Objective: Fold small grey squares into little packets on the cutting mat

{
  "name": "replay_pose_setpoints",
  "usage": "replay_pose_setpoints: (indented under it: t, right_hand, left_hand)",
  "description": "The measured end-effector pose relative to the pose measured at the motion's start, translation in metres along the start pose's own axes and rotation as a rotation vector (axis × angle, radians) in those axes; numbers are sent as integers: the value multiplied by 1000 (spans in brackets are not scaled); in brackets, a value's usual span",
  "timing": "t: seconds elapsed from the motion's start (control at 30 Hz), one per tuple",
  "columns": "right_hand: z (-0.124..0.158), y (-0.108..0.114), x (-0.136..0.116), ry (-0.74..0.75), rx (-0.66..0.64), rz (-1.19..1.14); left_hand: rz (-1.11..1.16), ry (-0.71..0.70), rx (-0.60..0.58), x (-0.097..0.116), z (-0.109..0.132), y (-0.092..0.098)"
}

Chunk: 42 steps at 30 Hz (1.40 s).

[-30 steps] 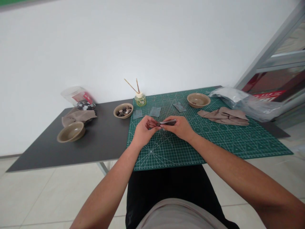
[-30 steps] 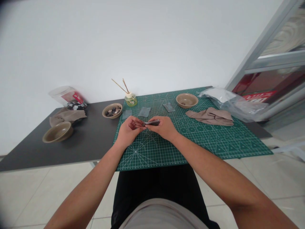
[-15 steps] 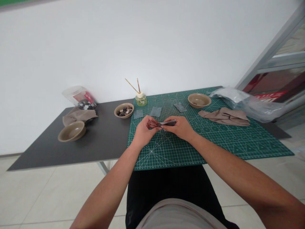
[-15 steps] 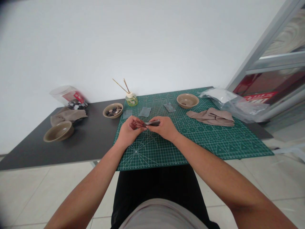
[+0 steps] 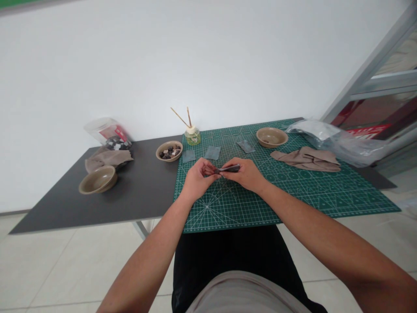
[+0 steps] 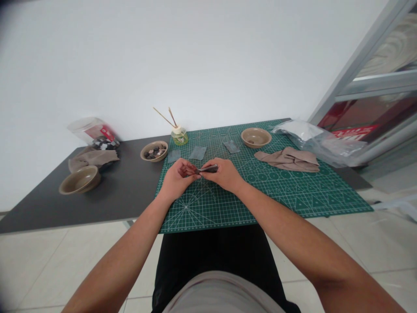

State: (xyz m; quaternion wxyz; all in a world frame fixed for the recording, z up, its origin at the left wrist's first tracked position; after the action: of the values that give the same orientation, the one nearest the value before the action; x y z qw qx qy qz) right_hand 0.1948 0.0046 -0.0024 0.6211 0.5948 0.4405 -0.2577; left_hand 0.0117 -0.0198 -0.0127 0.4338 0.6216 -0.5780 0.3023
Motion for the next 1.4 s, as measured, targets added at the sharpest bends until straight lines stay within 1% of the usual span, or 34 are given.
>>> replay_pose_setpoints:
  t: [0.07,0.23,0.3,0.5,0.63,0.83,1.0,1.2,1.4]
  right_hand:
    - [-1,-1,1,1,-1,5]
    - [-1,-2,2,39,-65,20]
    - [-2,-2,2,32,-73,17]
    - [-3,0,3,1,-36,34]
    - [-3,-1,3,-19,-48,5]
    - [-2,-1,2,-5,-88,10]
    - [-4,-1,3,-43,-74,11]
    - [-4,-2,4,-15,-61,35]
    - [-4,-1,5,-33,-50,37]
  left_hand:
    - [-8,-4,-2,0,0,0]
    - [-66,-6,-13,-1,0,2]
    - [-76,8,-25,-1,0,2]
    - [-74,28,-25,0,0,1]
    - [-79,29,-29,0,0,1]
    - [-106,5,-33,-3,-1,1]
    - [-87,12,-39,-3,0,1]
    - [-105,12,-35,-5,0,1]
    - [-79,40,-43,-4,0,0]
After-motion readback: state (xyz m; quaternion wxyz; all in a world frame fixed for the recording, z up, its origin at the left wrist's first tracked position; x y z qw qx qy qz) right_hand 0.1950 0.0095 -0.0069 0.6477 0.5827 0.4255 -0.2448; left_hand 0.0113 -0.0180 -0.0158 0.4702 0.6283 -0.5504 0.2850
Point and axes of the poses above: each hand's wrist, its own z-axis away from the middle knuckle, its own y-axis out of the back of the hand, x = y × z, the point moved 2 cm from there along -z, towards the middle knuckle, and after that the axes turned 14 degrees about -y, right-handed, at the moved point
